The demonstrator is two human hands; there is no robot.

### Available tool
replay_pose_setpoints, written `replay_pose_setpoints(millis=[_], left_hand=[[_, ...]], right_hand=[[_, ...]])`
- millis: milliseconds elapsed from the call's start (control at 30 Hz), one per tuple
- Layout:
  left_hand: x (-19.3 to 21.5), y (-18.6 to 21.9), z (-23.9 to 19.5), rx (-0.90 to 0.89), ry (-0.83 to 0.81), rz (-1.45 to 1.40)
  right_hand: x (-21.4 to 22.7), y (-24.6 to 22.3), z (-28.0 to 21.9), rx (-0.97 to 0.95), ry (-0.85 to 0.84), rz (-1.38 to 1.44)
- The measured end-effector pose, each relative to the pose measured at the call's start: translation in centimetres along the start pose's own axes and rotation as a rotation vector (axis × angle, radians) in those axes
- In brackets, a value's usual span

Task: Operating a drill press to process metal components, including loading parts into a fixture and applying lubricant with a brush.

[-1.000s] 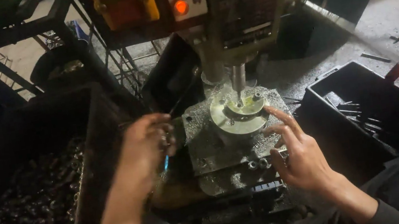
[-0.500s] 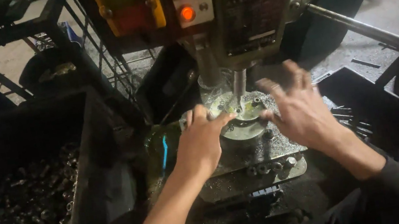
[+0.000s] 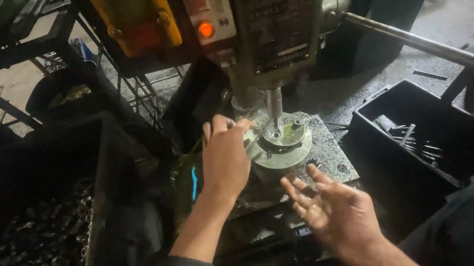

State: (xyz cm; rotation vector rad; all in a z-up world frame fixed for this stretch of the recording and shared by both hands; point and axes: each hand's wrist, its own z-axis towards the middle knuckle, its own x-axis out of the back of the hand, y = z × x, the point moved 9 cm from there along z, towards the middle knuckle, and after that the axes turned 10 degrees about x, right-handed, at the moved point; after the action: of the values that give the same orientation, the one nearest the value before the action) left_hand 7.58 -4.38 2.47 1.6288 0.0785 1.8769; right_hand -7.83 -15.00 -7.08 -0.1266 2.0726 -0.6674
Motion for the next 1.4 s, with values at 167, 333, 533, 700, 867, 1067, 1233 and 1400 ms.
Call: replay_pose_setpoints(millis=[167,333,533,700,867,1067,1233,1400], left_hand=[[-0.4,0.2,-0.1,0.009,-0.036,-0.005],[-1.3,0.3,0.1,0.025,-0.067,-0.211],[-1.3,1.0,0.1,0.084,-0.080,-0.265],[-1.7,1.6,0.8,0.116,-0.049,-0.191],[-1.9,2.0,1.4,-0.042,0.082,-0.080],[-2.2,1.5,1.8,-0.108,0.122,-0.071],[1.3,1.8,1.5,0.014,0.043,-0.094],[0.8,2.2,-1.5,-0.012,-0.297,-0.283]], right_hand=[[0.5,3.1,0.5,-0.108,-0.146,0.454],[-0.8,4.0,1.8,-0.181,-0.296,0.668],[-0.2,4.8,3.3,-0.199,-0.367,0.713],[-0.1,5.0,4.6,-0.178,-0.372,0.667],[-1.1,4.2,4.4,-0.148,-0.424,0.657],[-1.4,3.8,3.6,-0.269,-0.342,0.813],[-3.0,1.8,0.3,-0.280,-0.283,0.691],[6.0,3.8,3.5,-0.223,-0.329,0.032]])
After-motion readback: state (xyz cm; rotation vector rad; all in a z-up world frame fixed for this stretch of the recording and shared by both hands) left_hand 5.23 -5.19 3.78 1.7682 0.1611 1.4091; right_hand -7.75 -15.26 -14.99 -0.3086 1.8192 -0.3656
